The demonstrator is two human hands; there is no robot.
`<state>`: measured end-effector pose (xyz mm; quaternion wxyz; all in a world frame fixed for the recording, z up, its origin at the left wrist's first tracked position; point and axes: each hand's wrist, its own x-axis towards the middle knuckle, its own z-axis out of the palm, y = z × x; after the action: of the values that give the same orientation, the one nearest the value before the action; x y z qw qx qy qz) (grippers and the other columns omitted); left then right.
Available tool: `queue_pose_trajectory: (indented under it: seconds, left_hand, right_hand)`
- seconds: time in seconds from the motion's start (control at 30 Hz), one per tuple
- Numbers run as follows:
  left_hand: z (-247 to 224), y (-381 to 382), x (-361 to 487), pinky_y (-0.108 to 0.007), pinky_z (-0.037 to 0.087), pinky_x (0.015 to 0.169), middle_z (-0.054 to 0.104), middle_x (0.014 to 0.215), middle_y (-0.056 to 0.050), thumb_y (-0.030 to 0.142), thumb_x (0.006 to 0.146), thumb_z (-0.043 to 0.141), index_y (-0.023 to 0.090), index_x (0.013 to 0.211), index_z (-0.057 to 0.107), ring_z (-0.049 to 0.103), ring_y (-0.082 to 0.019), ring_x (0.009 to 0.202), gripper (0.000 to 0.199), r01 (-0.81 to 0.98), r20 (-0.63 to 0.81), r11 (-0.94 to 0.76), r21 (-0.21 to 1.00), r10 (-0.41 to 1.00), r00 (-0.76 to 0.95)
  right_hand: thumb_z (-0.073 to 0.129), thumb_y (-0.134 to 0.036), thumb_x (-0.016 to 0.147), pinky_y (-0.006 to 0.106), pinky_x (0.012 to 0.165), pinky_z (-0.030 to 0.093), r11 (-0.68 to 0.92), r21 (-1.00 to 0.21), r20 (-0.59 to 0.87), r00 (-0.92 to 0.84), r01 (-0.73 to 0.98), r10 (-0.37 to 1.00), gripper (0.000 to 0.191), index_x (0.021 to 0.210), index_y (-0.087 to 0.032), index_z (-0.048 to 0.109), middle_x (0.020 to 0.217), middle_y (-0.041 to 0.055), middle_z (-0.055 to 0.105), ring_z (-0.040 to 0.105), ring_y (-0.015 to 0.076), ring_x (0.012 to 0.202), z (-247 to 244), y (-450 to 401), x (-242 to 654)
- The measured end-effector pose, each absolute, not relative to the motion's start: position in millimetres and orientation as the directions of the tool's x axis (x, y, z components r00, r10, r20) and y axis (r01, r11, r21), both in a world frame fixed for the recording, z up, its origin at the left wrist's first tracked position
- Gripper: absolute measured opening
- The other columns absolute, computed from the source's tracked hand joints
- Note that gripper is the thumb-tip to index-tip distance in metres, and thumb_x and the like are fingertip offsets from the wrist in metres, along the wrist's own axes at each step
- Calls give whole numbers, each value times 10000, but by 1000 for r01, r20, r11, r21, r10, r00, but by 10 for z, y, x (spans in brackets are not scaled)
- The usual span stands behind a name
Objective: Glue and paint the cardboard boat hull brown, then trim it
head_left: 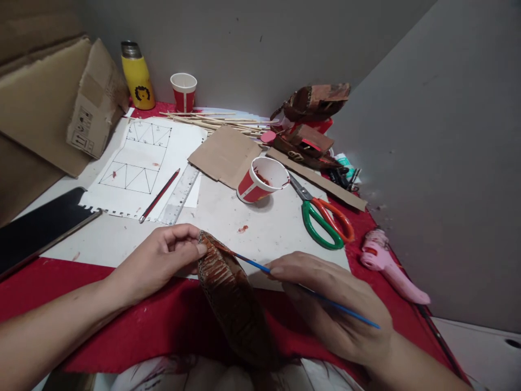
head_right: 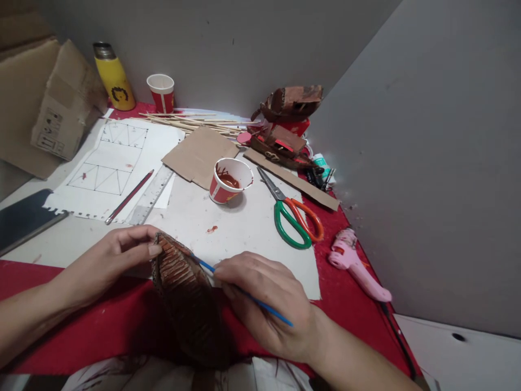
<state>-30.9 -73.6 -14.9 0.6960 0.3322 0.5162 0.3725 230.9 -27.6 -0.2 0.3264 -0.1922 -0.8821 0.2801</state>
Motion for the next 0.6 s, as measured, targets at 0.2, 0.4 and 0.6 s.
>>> queue_pose_trajectory:
  seconds: [0.2, 0.4, 0.6]
  left_hand:
    - [-112, -739, -298, -285, 484, 726, 630, 726, 26, 428, 759, 772, 165, 848, 626, 640, -154, 725, 314, -187, -502, 529, 828, 847, 174]
    - [-109, -740, -296, -286, 483, 716, 641, 731, 19, 426, 765, 761, 171, 840, 626, 634, -153, 709, 299, -176, -498, 525, 833, 849, 176]
    - [-97, -734, -290, -284, 482, 707, 670, 746, 8, 410, 762, 759, 173, 830, 625, 631, -150, 698, 280, -187, -503, 533, 825, 844, 185]
  right_hand:
    - [484, -12, 858, 255, 666, 575, 782, -584, 403, -758, 219, 513, 303, 1086, -183, 588, 858, 67, 726, 716, 177, 776, 82, -323, 2413]
    - [494, -6, 867, 229, 765, 577, 791, -558, 396, -758, 250, 519, 308, 1105, -178, 584, 912, 69, 734, 720, 161, 843, 107, -335, 2421]
    - [481, -7, 863, 238, 713, 580, 809, -551, 412, -775, 206, 478, 289, 1073, -171, 591, 877, 72, 735, 725, 167, 806, 88, -333, 2412]
